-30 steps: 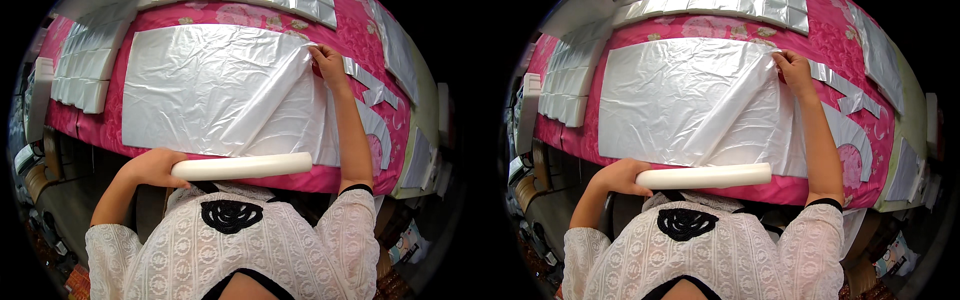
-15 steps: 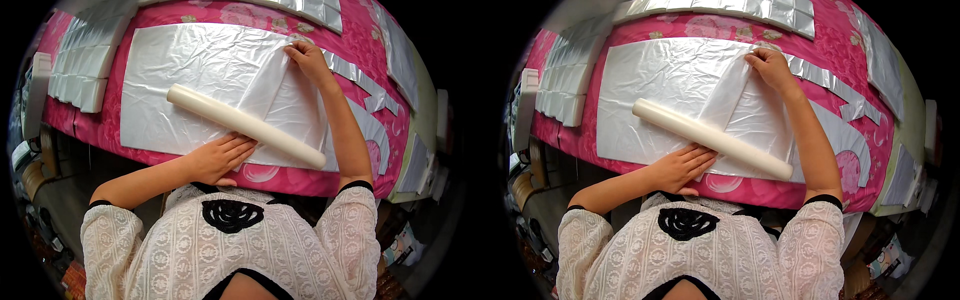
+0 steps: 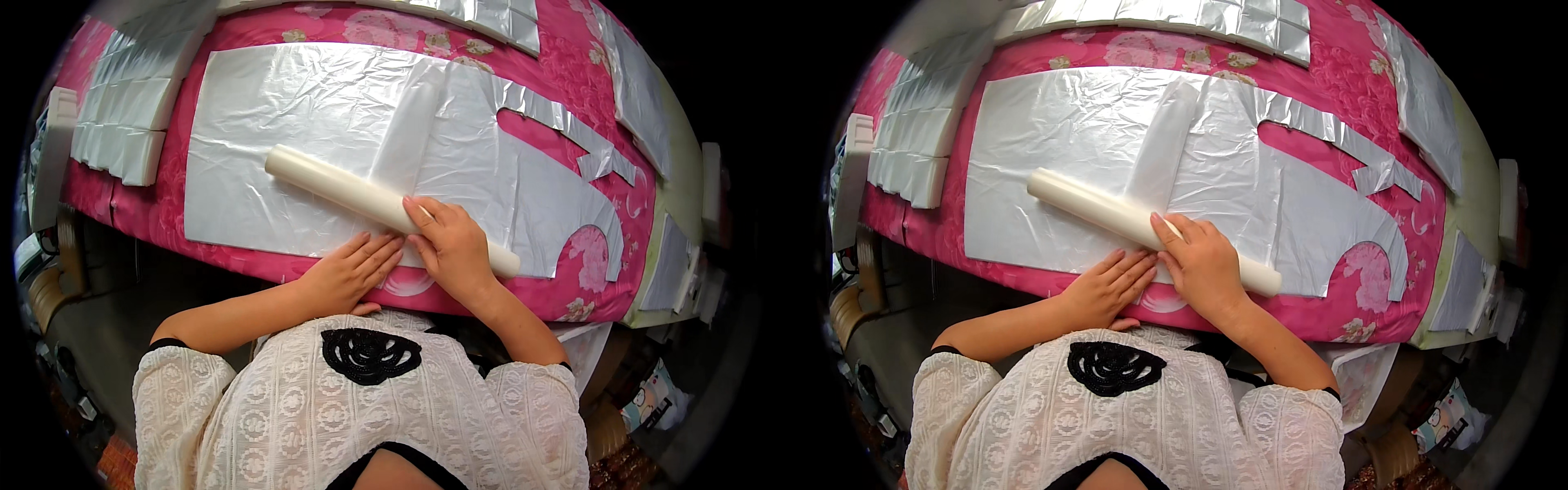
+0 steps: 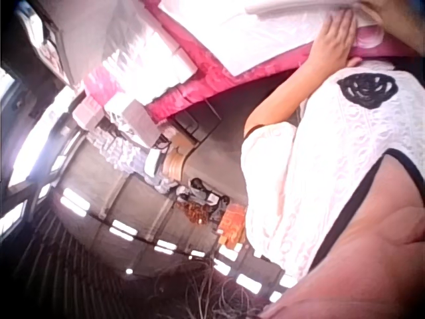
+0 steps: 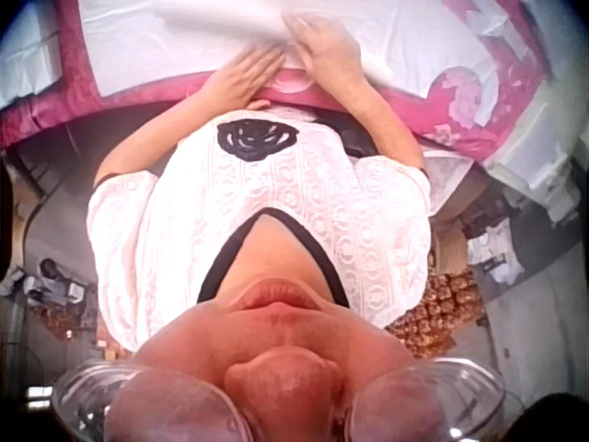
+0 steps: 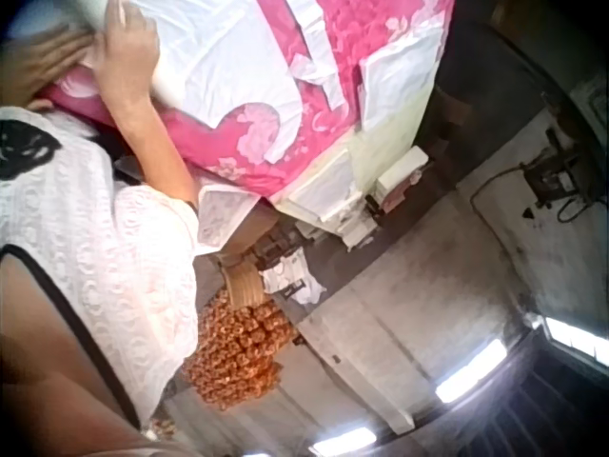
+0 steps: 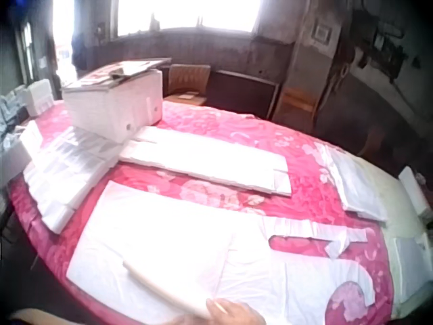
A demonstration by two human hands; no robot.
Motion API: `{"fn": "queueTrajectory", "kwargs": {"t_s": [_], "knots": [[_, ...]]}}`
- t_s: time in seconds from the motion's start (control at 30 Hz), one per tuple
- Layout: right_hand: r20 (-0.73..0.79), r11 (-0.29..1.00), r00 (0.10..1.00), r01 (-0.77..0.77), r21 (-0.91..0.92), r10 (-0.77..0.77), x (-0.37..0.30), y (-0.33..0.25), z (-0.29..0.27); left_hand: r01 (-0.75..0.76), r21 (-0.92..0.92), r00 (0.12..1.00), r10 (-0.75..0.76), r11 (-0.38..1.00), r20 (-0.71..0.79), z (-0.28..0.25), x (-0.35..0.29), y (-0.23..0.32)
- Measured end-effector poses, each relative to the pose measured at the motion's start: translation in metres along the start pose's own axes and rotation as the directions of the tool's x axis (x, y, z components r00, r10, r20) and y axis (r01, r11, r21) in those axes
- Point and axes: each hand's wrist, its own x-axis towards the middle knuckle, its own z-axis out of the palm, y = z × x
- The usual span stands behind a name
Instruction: The person repeatedly wraps small white rectangular items in clear plastic film using a cylindrical rolling tool. They smooth the film over each item, roll it tightly, and place the wrapped unit on a growing stack on the pink floral tablecloth.
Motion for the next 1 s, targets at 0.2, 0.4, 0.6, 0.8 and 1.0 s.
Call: {"fn": "queueTrajectory", "kwargs": {"t_s": [0.2,0.4,0.6,0.8,1.0], "knots": [[-0.373,0.93,0.893,-0.329,-0.16,0.252,-0.001,0.096,-0.046,0.003,0.031,1.0,-0.003,1.0,-0.019,-0.002,-0.001,-0.001],[-0.151,0.998,0.987,-0.045,0.035,0.05,-0.011,0.054,-0.044,0.025,0.003,0.998,-0.025,1.0,-0.066,0.007,0.0,0.011],[-0.017,0.963,0.969,0.243,-0.116,-0.247,0.02,0.018,-0.005,0.142,0.039,0.976,-0.133,0.989,-0.172,0.03,0.001,0.03],[-0.19,0.938,0.927,0.289,-0.191,-0.324,0.12,0.064,-0.005,0.123,0.049,0.977,-0.112,0.991,-0.18,0.031,0.0,0.029],[-0.328,0.916,0.886,0.214,-0.34,-0.329,0.158,0.088,-0.007,-0.076,-0.095,0.974,0.054,0.993,-0.222,0.013,-0.021,0.007]]}}
